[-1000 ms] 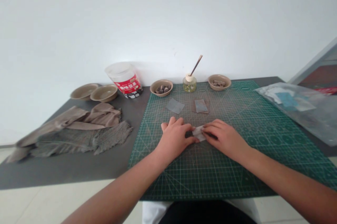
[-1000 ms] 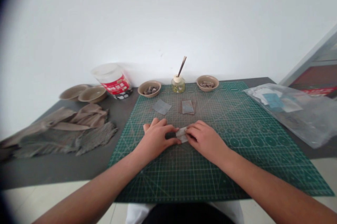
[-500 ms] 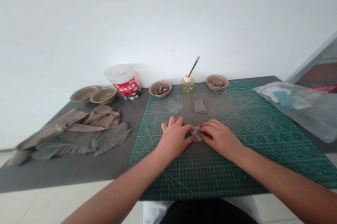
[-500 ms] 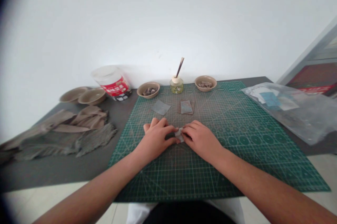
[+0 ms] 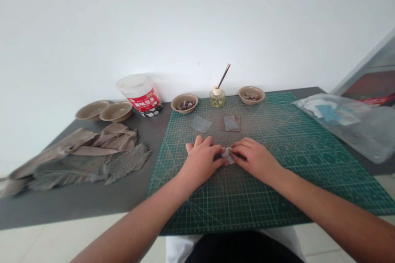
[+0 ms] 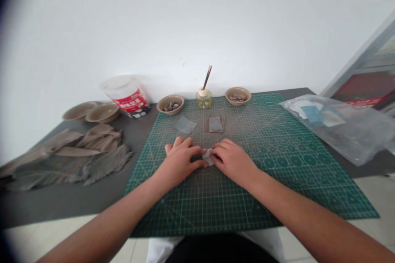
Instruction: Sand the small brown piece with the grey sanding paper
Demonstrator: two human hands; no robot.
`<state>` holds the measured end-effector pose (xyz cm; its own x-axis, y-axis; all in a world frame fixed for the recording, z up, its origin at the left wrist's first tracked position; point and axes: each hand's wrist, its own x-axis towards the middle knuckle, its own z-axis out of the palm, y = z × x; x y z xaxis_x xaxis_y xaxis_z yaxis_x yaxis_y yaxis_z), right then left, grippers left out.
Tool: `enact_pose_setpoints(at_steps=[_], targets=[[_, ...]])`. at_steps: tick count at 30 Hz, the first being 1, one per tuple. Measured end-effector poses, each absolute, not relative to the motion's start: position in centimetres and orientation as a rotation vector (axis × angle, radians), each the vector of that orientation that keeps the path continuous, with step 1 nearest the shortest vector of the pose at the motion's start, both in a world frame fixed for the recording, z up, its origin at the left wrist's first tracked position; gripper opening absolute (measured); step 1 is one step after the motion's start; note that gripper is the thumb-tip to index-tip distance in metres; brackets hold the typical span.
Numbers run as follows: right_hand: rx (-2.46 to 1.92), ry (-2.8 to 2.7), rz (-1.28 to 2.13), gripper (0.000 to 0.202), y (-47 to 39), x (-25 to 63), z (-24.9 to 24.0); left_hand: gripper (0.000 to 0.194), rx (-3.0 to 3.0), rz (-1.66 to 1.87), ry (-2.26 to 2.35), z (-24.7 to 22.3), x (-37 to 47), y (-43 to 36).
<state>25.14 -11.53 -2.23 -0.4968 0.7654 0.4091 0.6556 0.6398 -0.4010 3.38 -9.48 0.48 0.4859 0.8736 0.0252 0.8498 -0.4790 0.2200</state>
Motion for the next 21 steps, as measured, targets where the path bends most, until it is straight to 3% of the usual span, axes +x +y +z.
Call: enact_pose_setpoints(at_steps=[21], targets=[[-1.18, -2.266, 0.264, 0.008, -11.1, 25.2, -2.0, 0.035, 2.504, 0.182, 1.503, 0.6, 3.4, -9.5]])
